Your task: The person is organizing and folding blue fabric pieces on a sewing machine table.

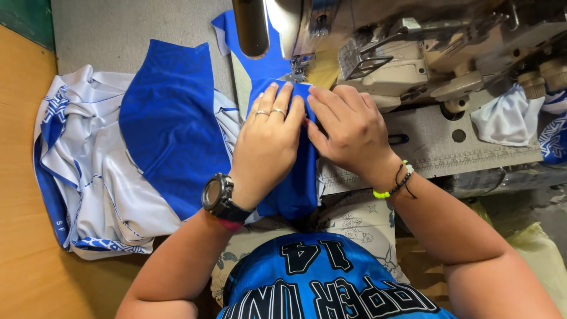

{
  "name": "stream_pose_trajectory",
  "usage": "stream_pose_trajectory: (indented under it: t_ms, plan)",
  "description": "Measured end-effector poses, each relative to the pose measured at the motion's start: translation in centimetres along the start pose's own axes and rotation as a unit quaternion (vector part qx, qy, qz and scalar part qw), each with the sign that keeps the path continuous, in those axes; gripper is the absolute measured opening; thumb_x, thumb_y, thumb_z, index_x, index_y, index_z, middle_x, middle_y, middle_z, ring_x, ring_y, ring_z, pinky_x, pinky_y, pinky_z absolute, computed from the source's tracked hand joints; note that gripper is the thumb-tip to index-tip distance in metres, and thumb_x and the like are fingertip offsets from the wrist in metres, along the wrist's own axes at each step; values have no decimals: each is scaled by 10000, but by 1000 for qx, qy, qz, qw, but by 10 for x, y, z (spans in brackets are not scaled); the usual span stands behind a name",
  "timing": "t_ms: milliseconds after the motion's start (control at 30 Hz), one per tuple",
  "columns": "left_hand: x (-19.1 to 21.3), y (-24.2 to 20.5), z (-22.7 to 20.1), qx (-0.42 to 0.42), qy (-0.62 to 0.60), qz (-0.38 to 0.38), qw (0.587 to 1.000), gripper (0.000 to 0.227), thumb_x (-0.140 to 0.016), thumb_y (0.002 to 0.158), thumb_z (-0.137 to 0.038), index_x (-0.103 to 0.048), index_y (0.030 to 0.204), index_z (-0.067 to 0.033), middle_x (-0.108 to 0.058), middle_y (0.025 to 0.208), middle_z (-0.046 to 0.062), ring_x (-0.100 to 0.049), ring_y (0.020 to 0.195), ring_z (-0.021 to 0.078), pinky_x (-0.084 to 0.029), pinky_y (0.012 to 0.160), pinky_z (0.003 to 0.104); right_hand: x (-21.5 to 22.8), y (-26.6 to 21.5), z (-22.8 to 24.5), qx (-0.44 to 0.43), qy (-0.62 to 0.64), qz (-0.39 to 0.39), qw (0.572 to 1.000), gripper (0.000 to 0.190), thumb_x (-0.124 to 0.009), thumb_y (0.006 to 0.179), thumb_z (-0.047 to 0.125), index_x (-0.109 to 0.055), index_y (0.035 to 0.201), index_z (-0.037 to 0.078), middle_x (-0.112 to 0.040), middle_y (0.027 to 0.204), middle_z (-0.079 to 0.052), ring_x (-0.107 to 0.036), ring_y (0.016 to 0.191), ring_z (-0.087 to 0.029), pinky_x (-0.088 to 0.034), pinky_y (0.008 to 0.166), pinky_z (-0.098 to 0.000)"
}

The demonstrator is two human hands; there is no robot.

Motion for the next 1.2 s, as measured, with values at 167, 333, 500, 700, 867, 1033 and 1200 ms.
stream_pose_trajectory:
  t_ms: [167, 333, 500, 700, 867, 1033, 1200]
  plan:
    - [-3, 4, 5, 7, -14, -13, 1000, 227, -570, 1055, -183, -645, 1226, -55, -662, 1295, 196, -632, 1245, 380, -490, 1068, 445, -6, 1, -5, -11, 3, 4, 1000, 315, -604, 1036, 339, -742, 1110, 66, -699, 1115, -52, -645, 941, -236, -477, 731, -339]
    - [-7, 2, 6, 11, -16, -32, 999, 220, -571, 1063, -195, -641, 1212, -48, -657, 1284, 211, -625, 1231, 390, -482, 1060, 451, -7, -1, -7, -17, 13, 9, 1000, 319, -591, 1031, 345, -733, 1141, 80, -691, 1139, -44, -650, 969, -233, -470, 739, -337]
    - [-8, 0, 6, 3, -11, -57, 998, 229, -554, 1067, -223, -631, 1212, -64, -649, 1271, 188, -617, 1207, 364, -481, 1026, 420, -3, -2, -5, -19, 21, 19, 999, 345, -599, 1025, 370, -723, 1182, 88, -697, 1158, -53, -668, 963, -248, -483, 735, -357]
    - [-7, 6, 12, 15, -46, -31, 998, 281, -527, 1072, -253, -609, 1231, -36, -640, 1248, 172, -605, 1185, 331, -481, 988, 396, -7, -4, -8, -21, 26, 33, 999, 372, -588, 1026, 398, -715, 1199, 94, -687, 1194, -45, -664, 967, -232, -486, 733, -346]
    - [-7, 11, 16, 28, -42, -8, 999, 331, -507, 1080, -291, -594, 1260, -27, -644, 1278, 174, -604, 1217, 331, -469, 1035, 408, -12, -1, -13, -29, 29, 38, 998, 376, -590, 1028, 395, -714, 1204, 88, -685, 1207, -51, -662, 975, -238, -491, 743, -352]
    - [-3, 18, 18, 37, -35, 10, 999, 361, -494, 1091, -323, -590, 1276, -28, -636, 1334, 166, -584, 1280, 333, -442, 1093, 422, -3, -1, -13, -55, 38, 26, 997, 387, -599, 1022, 382, -717, 1205, 63, -675, 1219, -68, -660, 1012, -236, -505, 782, -351]
    - [25, -20, -60, -36, -37, -50, 997, 246, -542, 897, -241, -627, 913, -10, -556, 832, 211, -541, 667, 403, -399, 570, 476, 17, -45, -33, -282, 253, -16, 925, 167, -682, 1011, 153, -733, 1126, 42, -692, 1077, -91, -672, 861, -246, -547, 704, -351]
Point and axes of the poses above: each hand's wrist, its own y-axis towards the middle knuckle, its own x-axis out of the back of the hand, z = x × y, the point moved 9 cm from there along y, towards the middle knuckle
